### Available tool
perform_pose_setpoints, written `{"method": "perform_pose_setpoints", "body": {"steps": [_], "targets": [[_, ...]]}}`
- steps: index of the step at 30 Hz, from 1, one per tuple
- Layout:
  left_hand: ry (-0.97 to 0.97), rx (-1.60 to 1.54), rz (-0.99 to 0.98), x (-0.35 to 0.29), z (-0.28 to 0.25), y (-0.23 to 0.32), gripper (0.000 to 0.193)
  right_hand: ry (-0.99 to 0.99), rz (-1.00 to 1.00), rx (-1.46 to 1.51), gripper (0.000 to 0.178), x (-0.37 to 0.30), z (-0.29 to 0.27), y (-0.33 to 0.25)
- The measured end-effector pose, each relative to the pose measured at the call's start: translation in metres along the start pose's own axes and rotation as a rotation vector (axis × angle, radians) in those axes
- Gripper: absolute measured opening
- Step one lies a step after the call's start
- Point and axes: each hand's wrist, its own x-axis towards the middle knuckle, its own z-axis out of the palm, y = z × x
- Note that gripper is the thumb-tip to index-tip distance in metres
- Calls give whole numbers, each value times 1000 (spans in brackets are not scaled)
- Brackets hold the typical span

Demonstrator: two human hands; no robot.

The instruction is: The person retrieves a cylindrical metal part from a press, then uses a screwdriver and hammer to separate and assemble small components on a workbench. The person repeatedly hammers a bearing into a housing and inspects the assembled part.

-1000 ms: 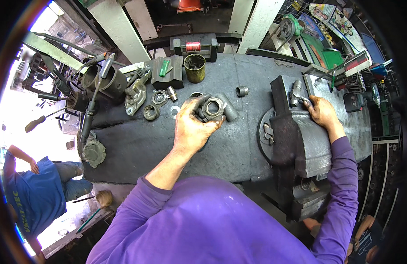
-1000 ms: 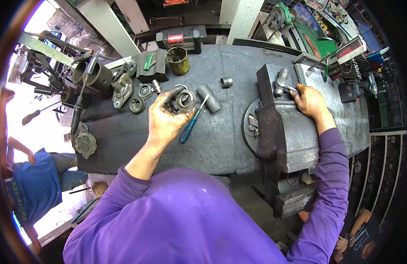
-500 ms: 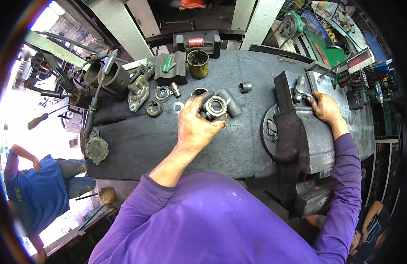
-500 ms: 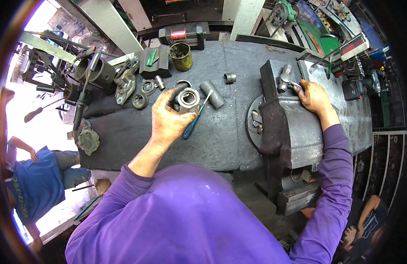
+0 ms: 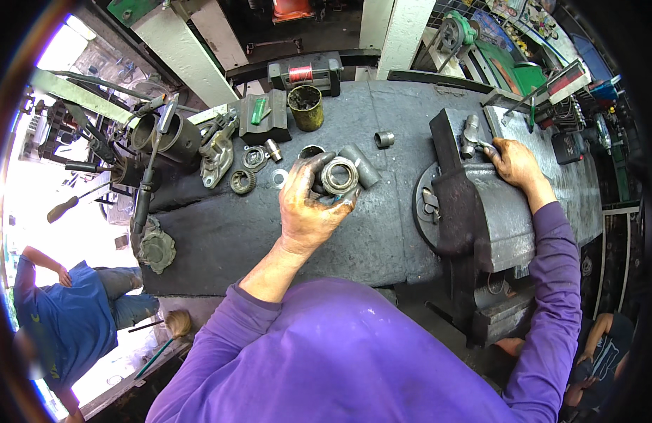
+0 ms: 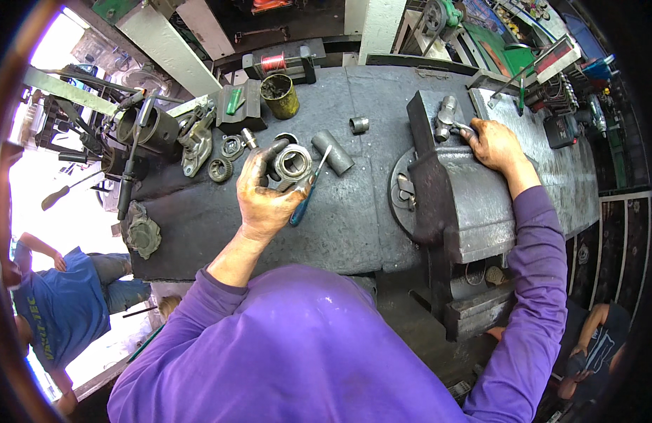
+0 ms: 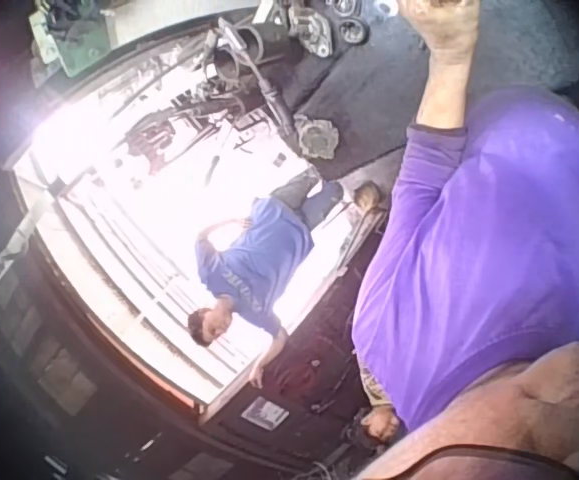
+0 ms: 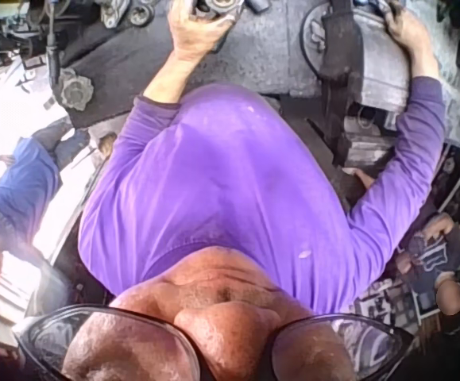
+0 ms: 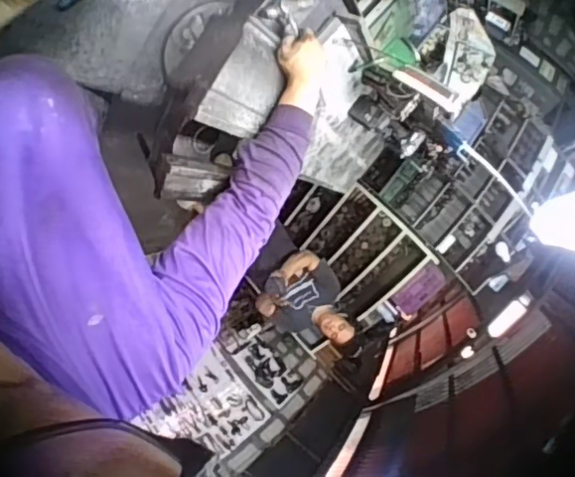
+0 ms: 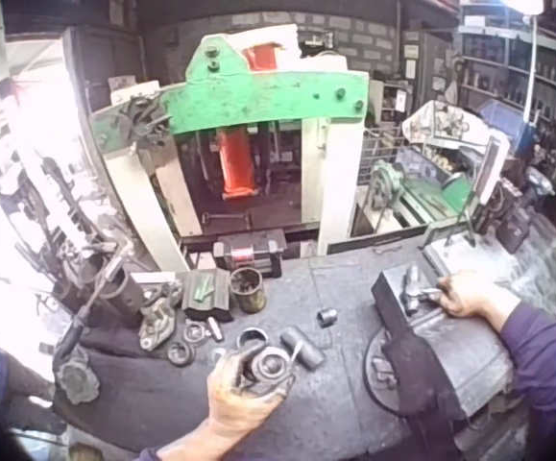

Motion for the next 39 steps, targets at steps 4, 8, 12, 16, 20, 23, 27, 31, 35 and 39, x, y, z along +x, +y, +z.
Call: {"method": "perform_pose_setpoints", "body": {"steps": [4,8,12,16,20,23,27,31,35,39], "targets": [[19,-20,37,-3,0,0,65,-21,3,19,47,0,1,2],[35,-20,58,-4,1,2,66,5,-7,22,49,-1,2,2],[23,-7,56,-4,0,5,65,2,-12,26,49,0,3,3],[34,15,76,-4,3,4,63,-19,0,12,48,2,3,4],[17,-117,-103,-2,12,3,57,-9,6,48,46,1,3,3],[-183,-134,-311,7,24,2,59,-29,14,39,46,2,2,3],[-239,-83,-78,35,73,3,56,50,61,-30,46,3,-4,6],[-324,-71,-75,65,144,8,58,139,290,58,47,2,-12,16],[-453,-5,-158,97,211,15,64,203,389,123,48,0,-16,22],[-592,-10,-162,123,254,3,72,124,408,138,47,2,-16,23]]}}
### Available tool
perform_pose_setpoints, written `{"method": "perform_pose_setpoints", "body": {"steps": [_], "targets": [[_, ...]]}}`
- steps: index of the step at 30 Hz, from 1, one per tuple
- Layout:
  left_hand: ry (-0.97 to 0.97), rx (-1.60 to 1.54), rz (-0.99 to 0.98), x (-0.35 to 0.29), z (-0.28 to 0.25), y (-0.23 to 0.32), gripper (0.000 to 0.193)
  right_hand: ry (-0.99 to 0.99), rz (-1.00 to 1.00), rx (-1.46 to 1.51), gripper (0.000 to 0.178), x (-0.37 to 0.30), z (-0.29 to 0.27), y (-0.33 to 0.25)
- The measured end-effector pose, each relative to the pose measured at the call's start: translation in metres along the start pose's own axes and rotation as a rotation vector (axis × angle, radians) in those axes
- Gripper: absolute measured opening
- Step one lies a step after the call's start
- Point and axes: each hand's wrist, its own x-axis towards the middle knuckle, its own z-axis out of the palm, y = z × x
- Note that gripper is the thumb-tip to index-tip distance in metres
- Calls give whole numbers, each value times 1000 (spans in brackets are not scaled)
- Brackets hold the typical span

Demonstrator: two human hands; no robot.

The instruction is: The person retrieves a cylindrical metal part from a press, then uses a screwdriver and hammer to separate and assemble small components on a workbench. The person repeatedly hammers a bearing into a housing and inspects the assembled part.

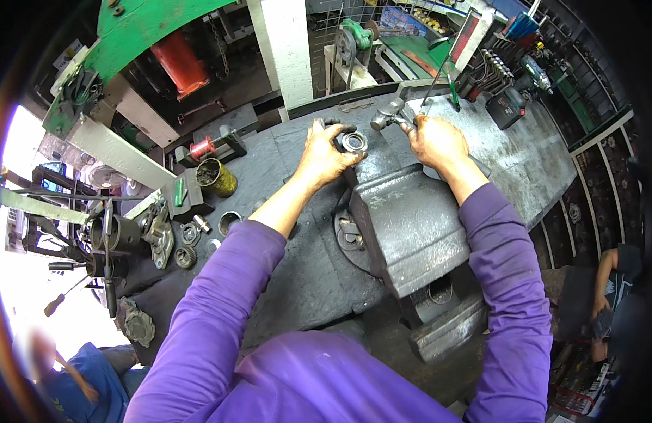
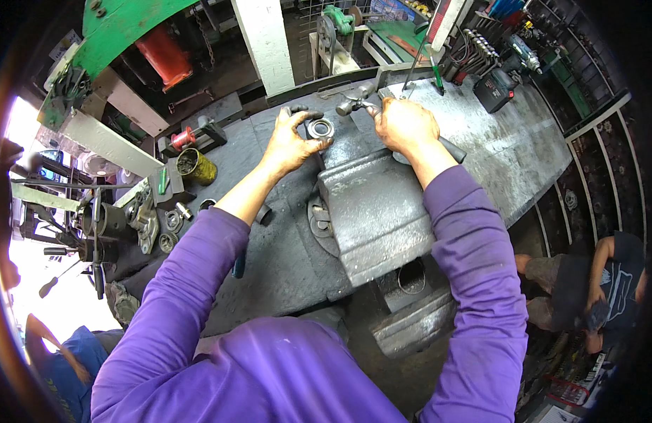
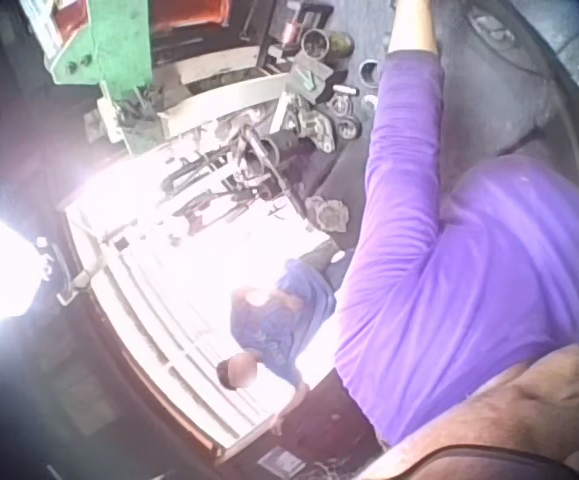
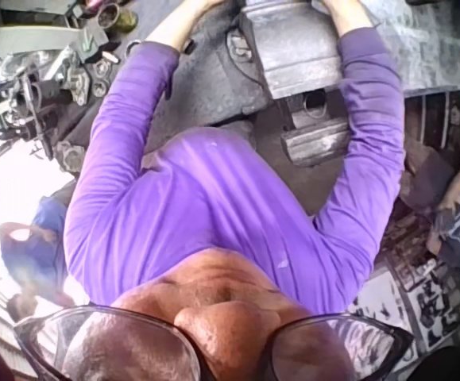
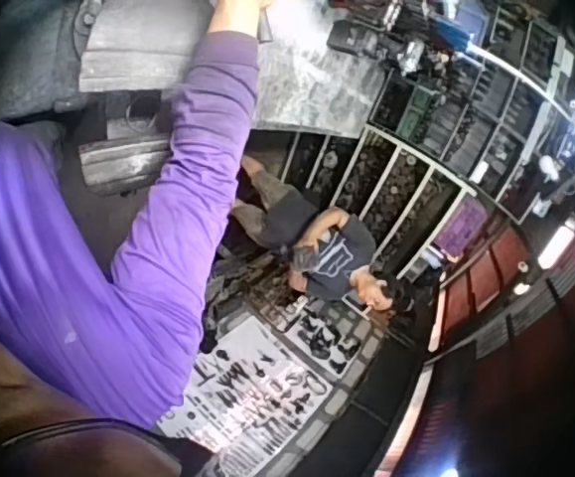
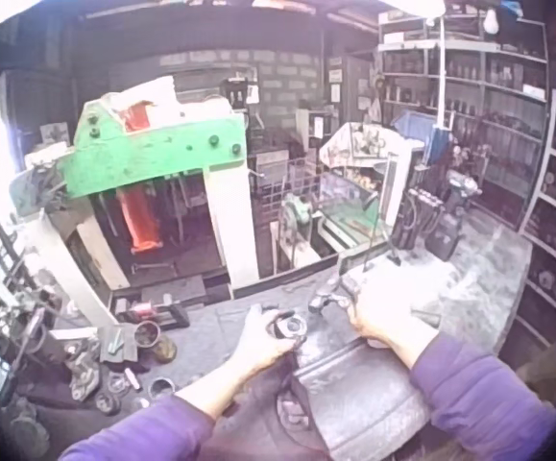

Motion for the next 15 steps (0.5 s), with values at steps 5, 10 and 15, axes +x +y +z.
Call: {"method": "perform_pose_setpoints", "body": {"steps": [5,10,15], "targets": [[-88,-19,9,13,16,-25,92,-101,26,53,47,4,0,4],[-53,-199,-35,-9,18,-27,123,-112,79,103,49,8,4,7],[172,-231,-31,-22,38,-15,85,-87,141,208,51,12,10,13]]}}
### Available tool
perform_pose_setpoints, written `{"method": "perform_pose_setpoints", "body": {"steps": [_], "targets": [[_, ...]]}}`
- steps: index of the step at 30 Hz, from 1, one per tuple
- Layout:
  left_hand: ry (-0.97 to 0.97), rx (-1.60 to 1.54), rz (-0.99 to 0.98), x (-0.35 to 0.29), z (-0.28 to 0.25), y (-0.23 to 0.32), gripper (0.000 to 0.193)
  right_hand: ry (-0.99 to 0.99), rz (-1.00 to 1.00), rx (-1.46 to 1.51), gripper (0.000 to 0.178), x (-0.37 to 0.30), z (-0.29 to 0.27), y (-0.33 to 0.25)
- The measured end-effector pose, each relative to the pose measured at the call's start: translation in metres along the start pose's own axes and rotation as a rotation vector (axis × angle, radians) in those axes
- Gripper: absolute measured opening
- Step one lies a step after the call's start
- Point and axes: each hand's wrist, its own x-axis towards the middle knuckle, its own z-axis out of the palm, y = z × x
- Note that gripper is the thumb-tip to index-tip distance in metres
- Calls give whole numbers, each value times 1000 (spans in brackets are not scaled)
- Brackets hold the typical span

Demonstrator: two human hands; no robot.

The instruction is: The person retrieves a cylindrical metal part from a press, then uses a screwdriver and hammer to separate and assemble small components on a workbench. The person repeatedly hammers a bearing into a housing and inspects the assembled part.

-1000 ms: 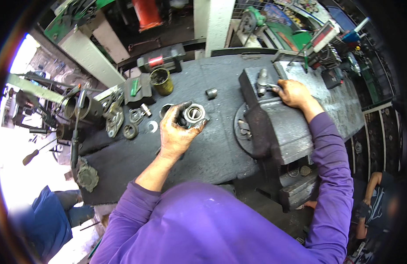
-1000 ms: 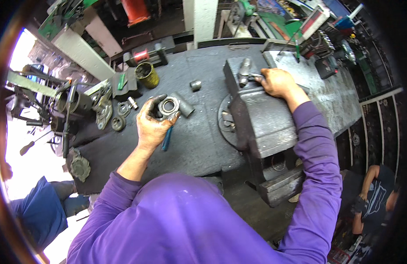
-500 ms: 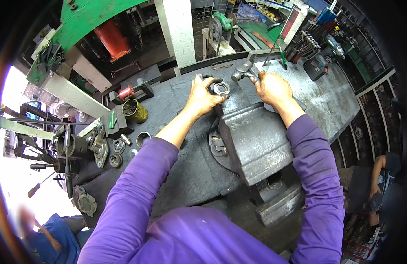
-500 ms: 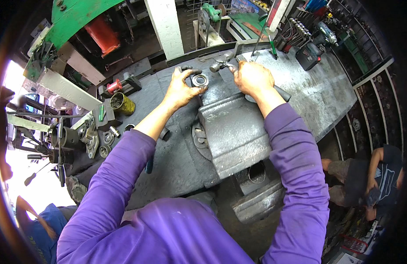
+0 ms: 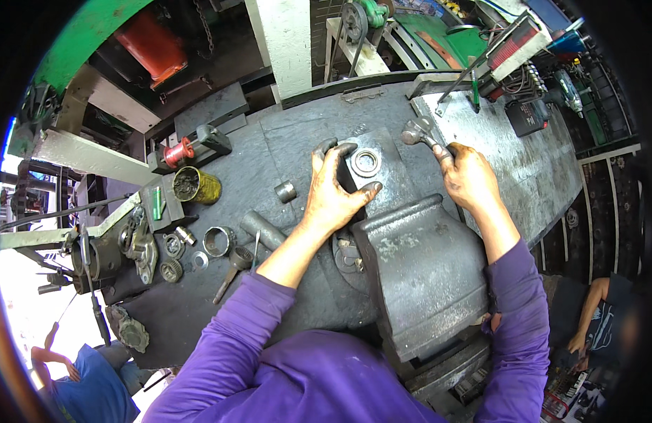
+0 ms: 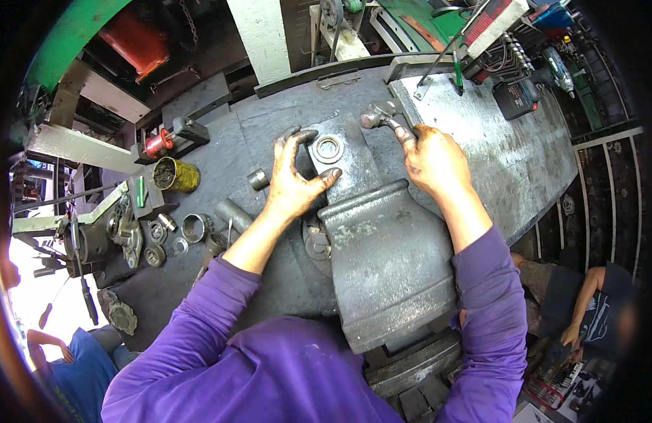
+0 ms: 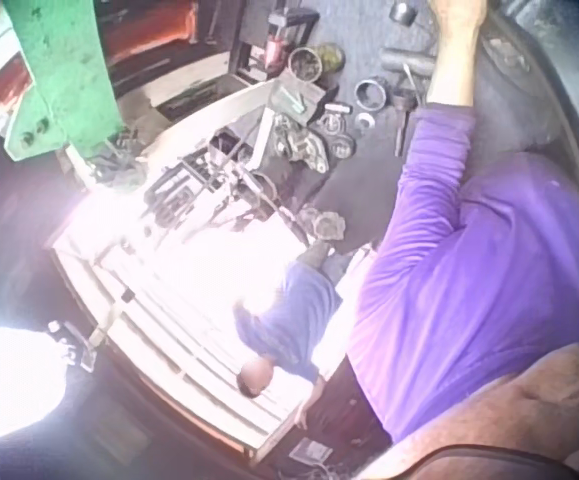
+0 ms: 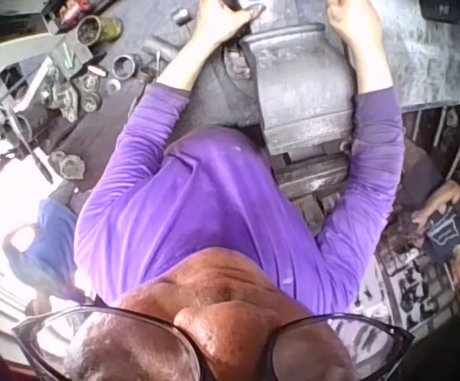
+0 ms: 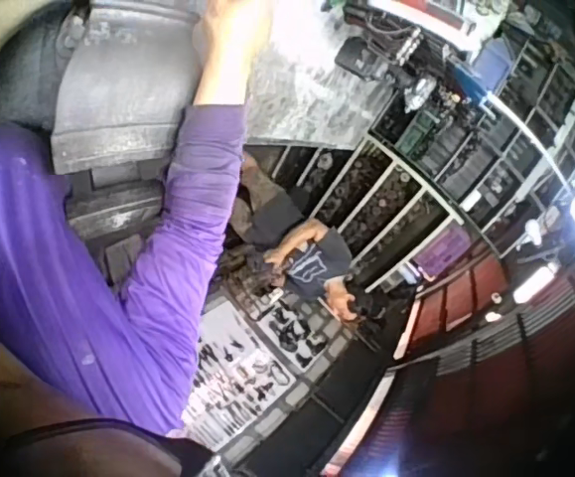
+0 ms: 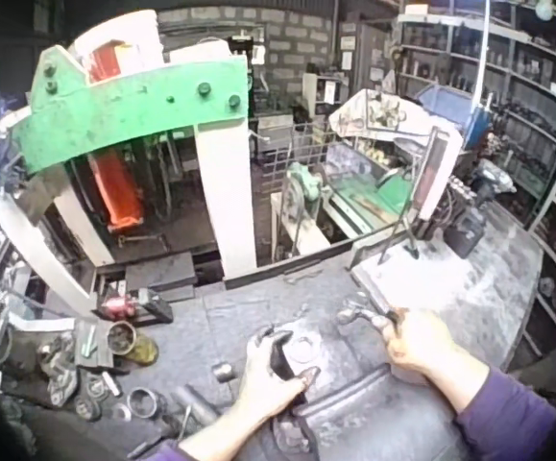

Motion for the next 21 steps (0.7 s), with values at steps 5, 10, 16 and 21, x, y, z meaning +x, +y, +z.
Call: {"method": "perform_pose_setpoints", "body": {"steps": [5,10,16,21], "targets": [[13,-76,41,11,10,-12,71,-59,29,112,53,5,2,4],[53,1,108,16,14,-16,63,-91,36,123,53,5,4,4],[84,46,52,14,16,-5,71,-97,18,165,54,5,6,4],[65,16,70,11,10,-1,80,-125,26,158,54,5,5,6]]}}
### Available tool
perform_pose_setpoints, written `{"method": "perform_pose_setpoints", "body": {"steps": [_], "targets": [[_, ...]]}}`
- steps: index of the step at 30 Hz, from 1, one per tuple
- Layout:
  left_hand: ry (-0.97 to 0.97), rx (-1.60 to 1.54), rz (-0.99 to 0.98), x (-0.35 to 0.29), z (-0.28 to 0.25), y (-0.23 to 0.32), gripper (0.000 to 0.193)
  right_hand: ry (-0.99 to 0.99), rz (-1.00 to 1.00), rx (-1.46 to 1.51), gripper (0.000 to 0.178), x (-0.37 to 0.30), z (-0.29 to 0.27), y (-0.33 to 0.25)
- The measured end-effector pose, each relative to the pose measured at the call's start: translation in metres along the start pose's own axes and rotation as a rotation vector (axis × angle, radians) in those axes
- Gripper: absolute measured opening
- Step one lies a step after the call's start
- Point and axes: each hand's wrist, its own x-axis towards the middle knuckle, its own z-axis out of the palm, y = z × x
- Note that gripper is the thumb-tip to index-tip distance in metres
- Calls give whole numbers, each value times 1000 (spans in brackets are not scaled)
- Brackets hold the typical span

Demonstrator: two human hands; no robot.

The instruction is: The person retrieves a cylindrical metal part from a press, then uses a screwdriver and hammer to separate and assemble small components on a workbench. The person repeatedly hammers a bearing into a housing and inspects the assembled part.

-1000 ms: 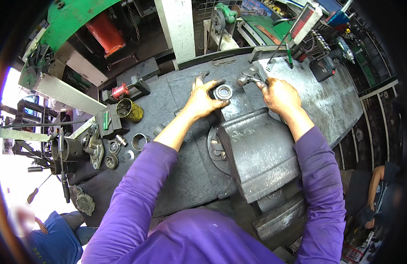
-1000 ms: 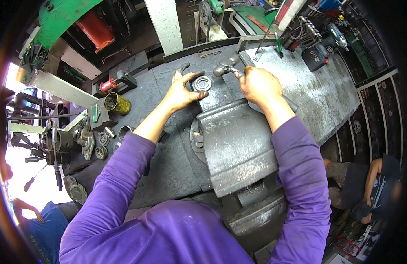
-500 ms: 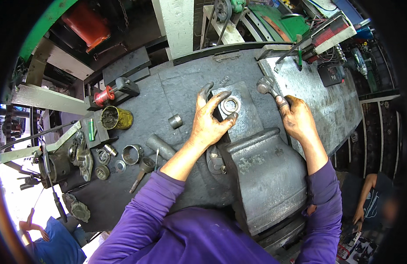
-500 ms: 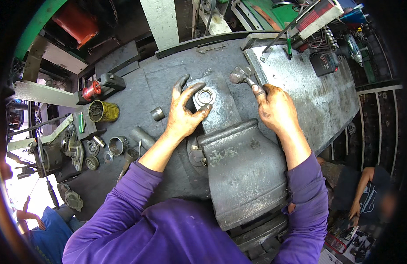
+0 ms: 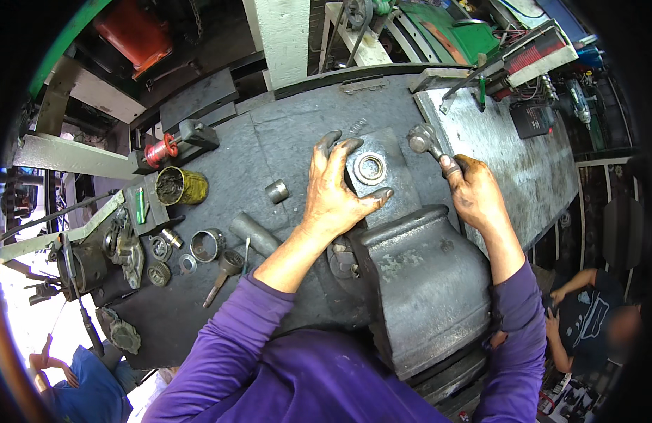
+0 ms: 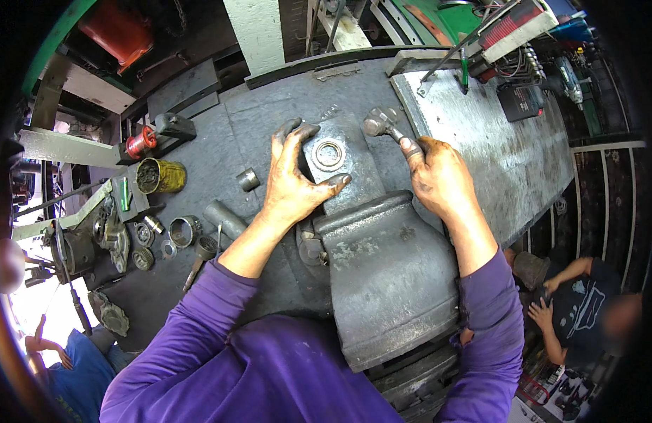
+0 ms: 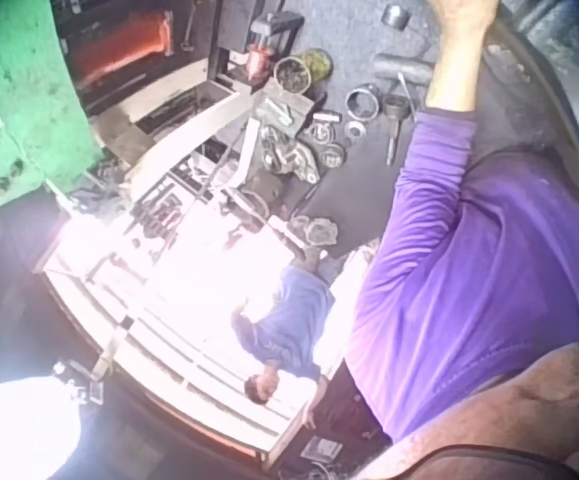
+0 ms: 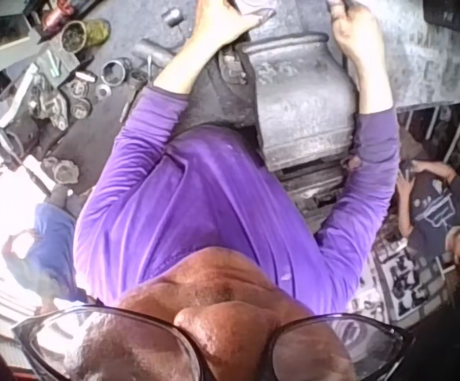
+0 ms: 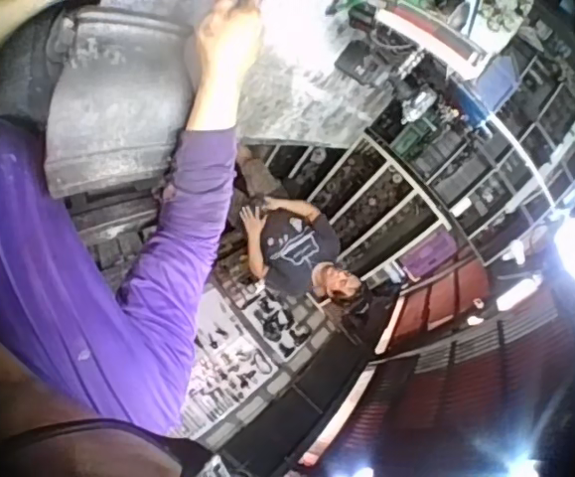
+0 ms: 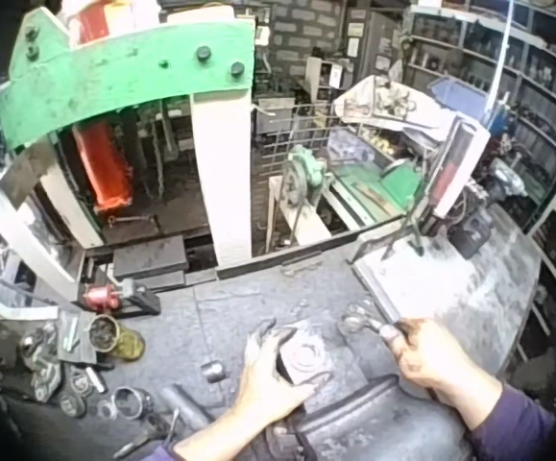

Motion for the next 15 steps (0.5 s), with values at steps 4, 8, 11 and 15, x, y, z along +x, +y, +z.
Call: {"method": "perform_pose_setpoints", "body": {"steps": [4,8,11,15], "targets": [[-14,0,47,0,-1,-3,73,-25,-8,100,57,-2,-2,-1],[0,117,41,-1,-2,-3,59,-34,-125,312,56,-5,-2,-7],[-10,292,204,0,-5,-1,60,-50,-170,294,47,-11,-5,-13],[-79,196,201,0,-8,-1,58,-58,-212,175,38,-19,-8,-19]]}}
